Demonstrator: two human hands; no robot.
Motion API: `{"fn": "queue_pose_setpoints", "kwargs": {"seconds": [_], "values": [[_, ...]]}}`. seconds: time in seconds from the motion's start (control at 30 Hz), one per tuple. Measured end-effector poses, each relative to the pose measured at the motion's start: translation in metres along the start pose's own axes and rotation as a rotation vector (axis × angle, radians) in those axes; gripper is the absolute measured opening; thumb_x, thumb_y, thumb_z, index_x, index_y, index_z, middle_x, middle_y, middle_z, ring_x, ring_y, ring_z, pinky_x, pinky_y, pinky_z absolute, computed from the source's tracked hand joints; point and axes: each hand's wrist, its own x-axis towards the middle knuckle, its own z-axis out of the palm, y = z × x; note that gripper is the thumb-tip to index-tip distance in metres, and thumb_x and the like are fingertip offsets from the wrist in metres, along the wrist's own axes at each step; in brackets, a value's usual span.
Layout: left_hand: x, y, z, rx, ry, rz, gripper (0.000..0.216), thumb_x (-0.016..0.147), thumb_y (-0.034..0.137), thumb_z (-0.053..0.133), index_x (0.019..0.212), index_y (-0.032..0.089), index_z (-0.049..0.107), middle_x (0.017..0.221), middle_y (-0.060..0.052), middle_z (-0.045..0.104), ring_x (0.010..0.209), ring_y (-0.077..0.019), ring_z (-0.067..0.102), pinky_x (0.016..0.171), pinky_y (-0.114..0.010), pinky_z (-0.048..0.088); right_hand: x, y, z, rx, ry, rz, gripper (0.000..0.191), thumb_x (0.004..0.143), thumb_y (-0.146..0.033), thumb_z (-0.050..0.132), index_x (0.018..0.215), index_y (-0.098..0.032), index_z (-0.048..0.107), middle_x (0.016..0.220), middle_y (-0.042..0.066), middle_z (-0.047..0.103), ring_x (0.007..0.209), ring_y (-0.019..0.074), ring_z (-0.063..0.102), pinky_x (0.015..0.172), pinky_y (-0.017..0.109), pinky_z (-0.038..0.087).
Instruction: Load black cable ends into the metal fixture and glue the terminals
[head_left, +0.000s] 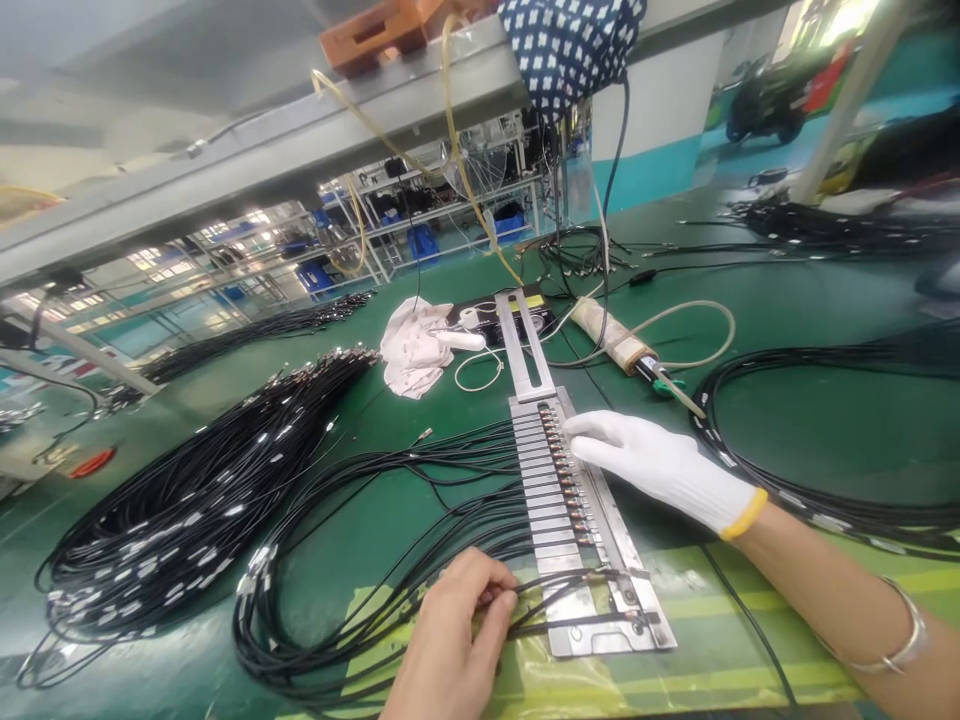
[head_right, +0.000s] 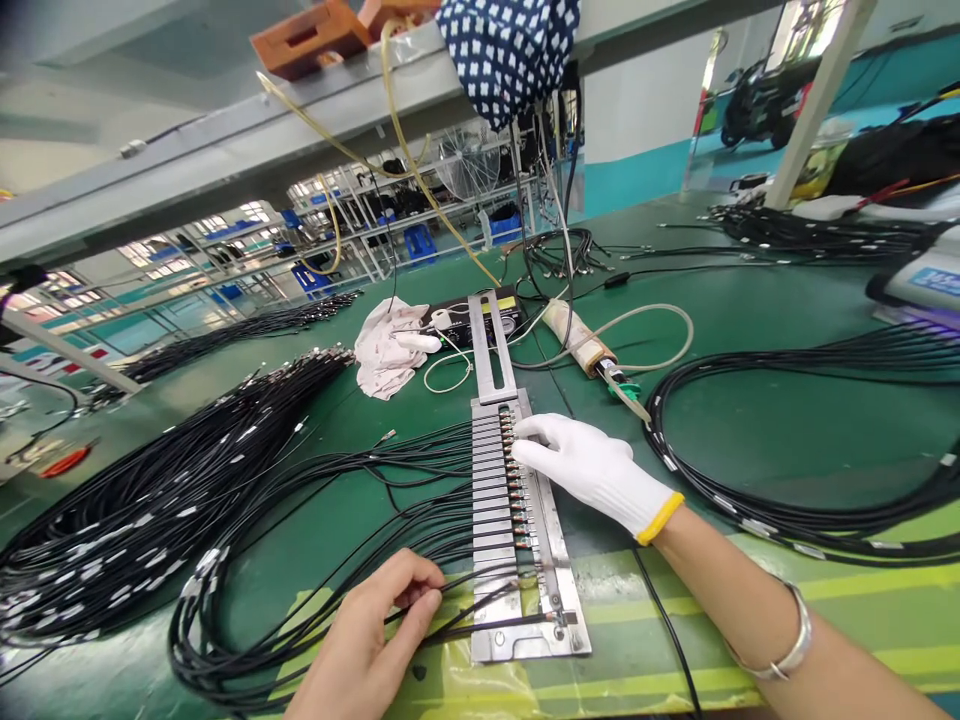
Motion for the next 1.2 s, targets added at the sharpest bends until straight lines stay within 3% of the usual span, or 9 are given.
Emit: {"fn": "queue_pose_setpoints", "kwargs": {"seconds": [0.13,0.3,0.53,0.77,1.2], "values": [[0.004,0.002,-0.003,-0.031,0.06,0.029,0.024,0.101,0.032,0.044,0.099,0.024,0.066,0.084,-0.002,0.06,0.076,-0.0166,0.058,0.067,-0.024,0.045,-0.001,-0.001,-0.001,-0.001,0.015,-0.014,0.038,0.091,-0.048,0.055,0.118,-0.027,0.07,0.12,0.004,0.072,0.108,0.0292,0.066,0.101,0.045,0.049],[0.005,-0.01,-0.009,0.102,0.136,0.076,0.027,0.102,0.031,0.043,0.09,0.022,0.065,0.083,-0.003,0.063,0.076,-0.0174,0.061,0.07,-0.026,0.046,-0.001,-0.004,-0.002,-0.009,0.016,0.007,0.038,0.089,-0.048,0.057,0.118,-0.027,0.07,0.117,0.004,0.073,0.108,0.029,0.066,0.1,0.043,0.05],[-0.003,-0.03,-0.007,0.335,0.083,0.061,0.033,0.105,0.029,0.031,0.089,0.021,0.058,0.085,-0.004,0.061,0.077,-0.0193,0.061,0.07,-0.029,0.048,-0.001,-0.003,-0.003,-0.015,-0.001,0.006,0.038,0.09,-0.048,0.056,0.12,-0.027,0.07,0.119,0.004,0.072,0.109,0.029,0.066,0.102,0.044,0.048],[-0.001,-0.024,-0.001,0.473,0.074,0.107,0.031,0.104,0.022,0.03,0.089,0.021,0.057,0.086,-0.004,0.061,0.077,-0.0197,0.061,0.07,-0.03,0.05,-0.001,-0.003,-0.004,-0.013,0.014,-0.046,0.037,0.09,-0.047,0.056,0.117,-0.027,0.071,0.115,0.004,0.073,0.105,0.0291,0.066,0.099,0.043,0.05],[0.003,-0.01,-0.002,0.761,0.116,0.279,0.026,0.096,0.005,0.036,0.087,0.021,0.055,0.082,-0.003,0.058,0.074,-0.0212,0.058,0.065,-0.031,0.043,-0.002,-0.004,-0.003,-0.029,-0.002,-0.009,0.037,0.09,-0.048,0.056,0.118,-0.028,0.07,0.121,0.003,0.071,0.109,0.0293,0.066,0.099,0.043,0.05]]}}
